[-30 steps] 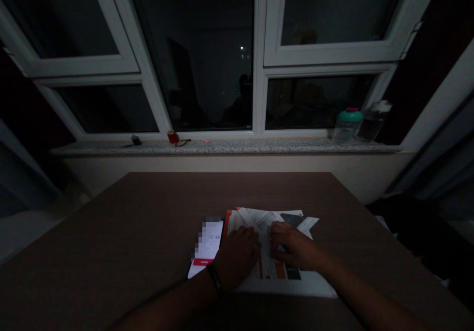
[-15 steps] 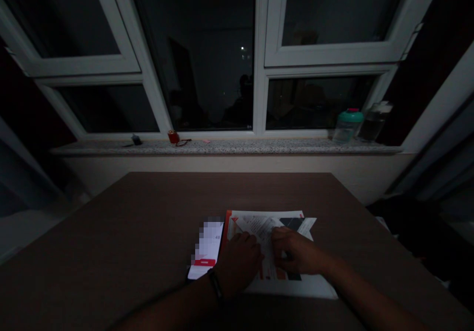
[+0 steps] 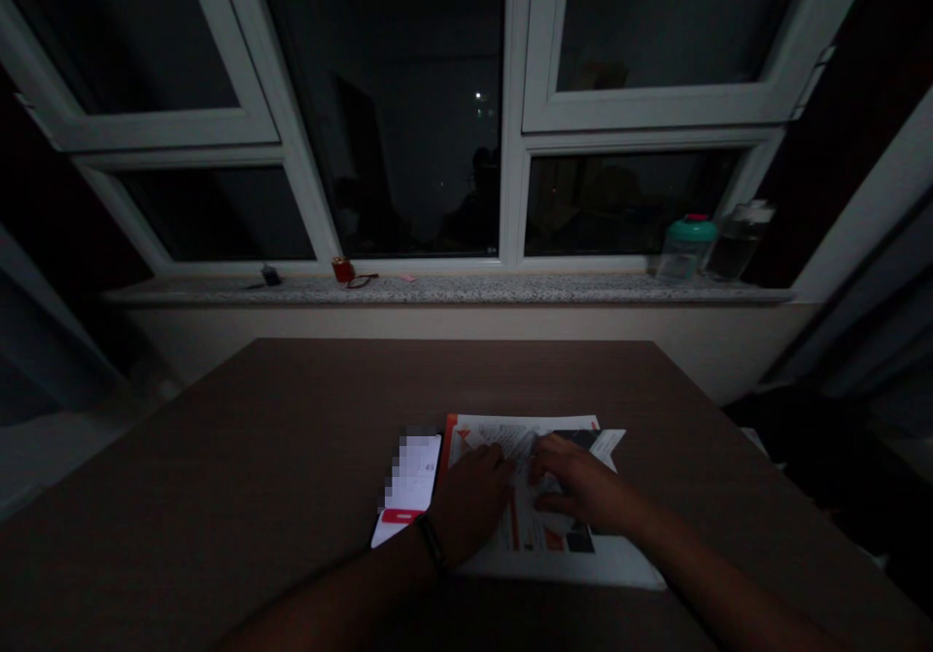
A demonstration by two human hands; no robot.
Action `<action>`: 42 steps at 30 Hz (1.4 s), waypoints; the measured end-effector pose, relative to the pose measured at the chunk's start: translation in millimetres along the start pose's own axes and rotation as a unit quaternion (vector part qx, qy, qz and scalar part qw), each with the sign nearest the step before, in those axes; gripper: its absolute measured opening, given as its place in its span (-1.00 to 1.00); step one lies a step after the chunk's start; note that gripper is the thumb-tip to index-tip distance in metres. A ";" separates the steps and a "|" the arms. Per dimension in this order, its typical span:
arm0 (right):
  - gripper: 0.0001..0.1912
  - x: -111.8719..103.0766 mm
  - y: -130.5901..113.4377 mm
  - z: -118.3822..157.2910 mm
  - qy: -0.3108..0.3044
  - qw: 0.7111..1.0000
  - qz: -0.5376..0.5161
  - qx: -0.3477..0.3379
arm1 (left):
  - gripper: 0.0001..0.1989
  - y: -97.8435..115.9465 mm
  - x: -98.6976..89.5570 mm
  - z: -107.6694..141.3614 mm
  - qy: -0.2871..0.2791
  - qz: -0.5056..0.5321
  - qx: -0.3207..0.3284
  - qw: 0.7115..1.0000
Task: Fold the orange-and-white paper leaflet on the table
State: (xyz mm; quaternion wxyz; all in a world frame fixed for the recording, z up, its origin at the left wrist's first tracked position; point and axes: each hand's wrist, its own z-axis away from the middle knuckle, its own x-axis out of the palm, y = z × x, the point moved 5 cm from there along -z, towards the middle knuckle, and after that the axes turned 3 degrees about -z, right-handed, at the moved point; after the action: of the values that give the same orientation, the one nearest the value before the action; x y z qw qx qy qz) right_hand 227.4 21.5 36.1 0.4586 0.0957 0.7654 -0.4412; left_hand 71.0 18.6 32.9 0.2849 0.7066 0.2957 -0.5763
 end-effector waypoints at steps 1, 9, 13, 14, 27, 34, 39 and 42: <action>-0.73 0.0 0.2 -0.2 0.000 1.000 0.000 0.000 | -0.81 0.0 2.3 -1.0 -0.003 -0.006 0.002 1.000; -0.73 0.1 1.8 -0.3 -0.007 1.000 0.006 0.005 | -0.91 -2.0 0.7 -2.6 0.007 0.000 -0.013 1.000; -0.75 -0.6 0.2 -0.1 -0.011 1.000 0.014 0.009 | -0.85 -3.1 0.1 -0.5 0.015 0.014 -0.028 0.999; -0.74 -0.6 0.1 -0.1 -0.011 1.000 0.014 0.010 | -0.83 -3.7 0.4 0.1 0.019 0.015 -0.034 0.999; -0.72 1.1 2.7 -0.5 -0.008 1.000 0.017 0.022 | -0.61 -6.9 -2.4 5.3 0.023 -0.069 -0.117 0.991; -0.72 0.0 0.9 0.0 -0.006 1.000 0.017 0.019 | -0.58 -8.4 -4.1 7.4 0.034 -0.077 -0.129 0.988; -0.72 1.2 2.5 -0.8 -0.006 1.000 0.014 0.016 | -0.59 -9.9 -4.4 8.1 0.034 -0.074 -0.127 0.989; -0.71 1.4 3.5 -0.9 -0.003 1.000 0.008 0.021 | -0.65 -8.6 -1.5 7.8 0.031 -0.061 -0.097 0.993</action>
State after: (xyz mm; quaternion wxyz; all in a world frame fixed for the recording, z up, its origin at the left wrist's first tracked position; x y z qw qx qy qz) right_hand 228.0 23.9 33.1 0.4619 0.1097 0.7542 -0.4537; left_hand 59.3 18.4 32.5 0.3067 0.6739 0.4015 -0.5391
